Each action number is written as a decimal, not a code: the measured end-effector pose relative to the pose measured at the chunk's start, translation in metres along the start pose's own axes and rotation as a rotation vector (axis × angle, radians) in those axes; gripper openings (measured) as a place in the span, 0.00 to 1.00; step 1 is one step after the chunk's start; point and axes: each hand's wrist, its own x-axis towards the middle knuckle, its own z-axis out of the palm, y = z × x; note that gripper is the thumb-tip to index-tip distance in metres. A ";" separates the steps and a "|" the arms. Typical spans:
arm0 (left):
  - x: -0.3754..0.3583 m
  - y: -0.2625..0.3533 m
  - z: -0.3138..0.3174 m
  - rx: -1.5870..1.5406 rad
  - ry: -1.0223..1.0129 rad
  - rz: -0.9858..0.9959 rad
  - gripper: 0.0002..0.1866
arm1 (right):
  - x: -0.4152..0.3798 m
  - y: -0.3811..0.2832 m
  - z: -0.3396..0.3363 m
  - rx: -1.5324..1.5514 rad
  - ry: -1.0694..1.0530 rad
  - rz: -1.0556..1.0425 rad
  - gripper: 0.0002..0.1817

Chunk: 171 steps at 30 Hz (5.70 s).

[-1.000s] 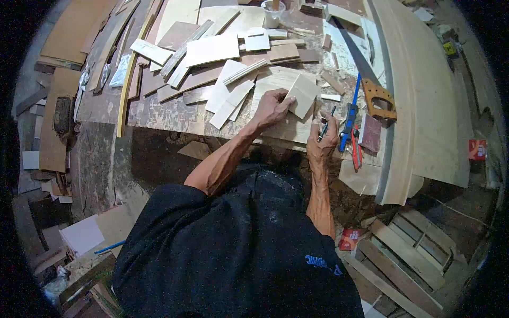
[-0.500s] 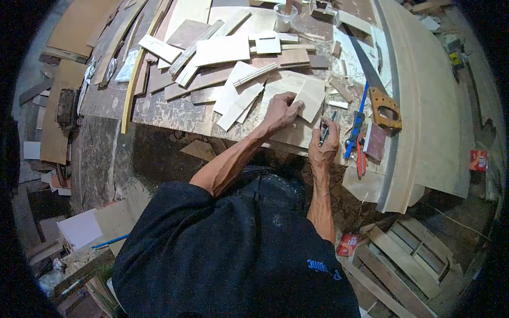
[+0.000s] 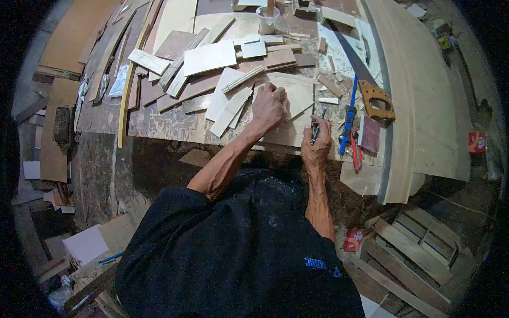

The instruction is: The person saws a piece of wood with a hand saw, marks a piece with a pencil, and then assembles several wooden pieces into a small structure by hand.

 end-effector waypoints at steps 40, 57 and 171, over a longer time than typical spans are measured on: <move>-0.056 0.007 -0.022 0.059 -0.190 0.407 0.45 | 0.044 0.044 -0.014 -0.424 -0.057 -0.107 0.20; -0.056 0.005 -0.009 0.218 -0.237 0.401 0.38 | 0.060 0.004 0.008 -0.335 -0.121 -0.146 0.19; -0.042 -0.122 -0.119 0.472 0.314 -0.184 0.35 | 0.050 -0.021 0.027 -0.109 -0.148 -0.148 0.17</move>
